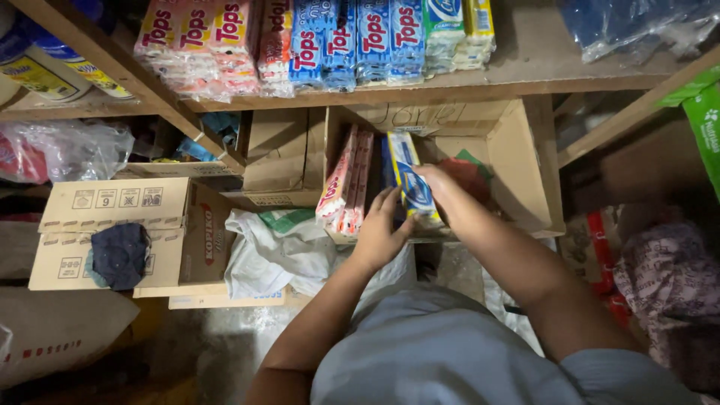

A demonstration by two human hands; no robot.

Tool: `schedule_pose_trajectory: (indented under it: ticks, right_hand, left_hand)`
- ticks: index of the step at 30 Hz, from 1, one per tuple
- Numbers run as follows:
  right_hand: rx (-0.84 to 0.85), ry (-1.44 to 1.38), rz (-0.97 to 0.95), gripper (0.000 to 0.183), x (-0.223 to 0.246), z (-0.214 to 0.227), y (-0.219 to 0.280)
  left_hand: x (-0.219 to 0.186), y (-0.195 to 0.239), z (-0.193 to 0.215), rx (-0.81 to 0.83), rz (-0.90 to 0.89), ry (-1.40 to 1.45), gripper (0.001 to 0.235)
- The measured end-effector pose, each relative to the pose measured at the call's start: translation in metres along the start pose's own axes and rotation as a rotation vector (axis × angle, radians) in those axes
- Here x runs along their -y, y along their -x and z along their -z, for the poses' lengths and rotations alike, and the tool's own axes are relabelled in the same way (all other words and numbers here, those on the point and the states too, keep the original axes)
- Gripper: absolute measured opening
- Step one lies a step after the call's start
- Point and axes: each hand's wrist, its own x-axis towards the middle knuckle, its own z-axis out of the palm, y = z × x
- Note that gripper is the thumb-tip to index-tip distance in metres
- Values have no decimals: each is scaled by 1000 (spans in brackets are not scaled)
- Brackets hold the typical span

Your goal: The recorder is seen wiping products and organizing them into a cardboard box on a shelf in a grocery store backroom.

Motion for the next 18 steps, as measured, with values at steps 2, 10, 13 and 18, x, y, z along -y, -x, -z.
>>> schedule_pose_trajectory:
  ticks: [2,10,13,18]
  right_hand:
    - [-47,-29,-68,28,18,-46,30]
    - [-229,627,6,28,18,-71,22]
    - [-174,1128,312,26,36,-70,30]
    - [-355,418,1153,37,125,-64,56]
  left_hand:
    - [2,4,-6,-32,-11,4,63]
    - [9,7,-17,-137,-111,-198,55]
    - [19,8,-23,-36,-30,-200,50]
    - [12,0,-23,-35,-85,-215,45]
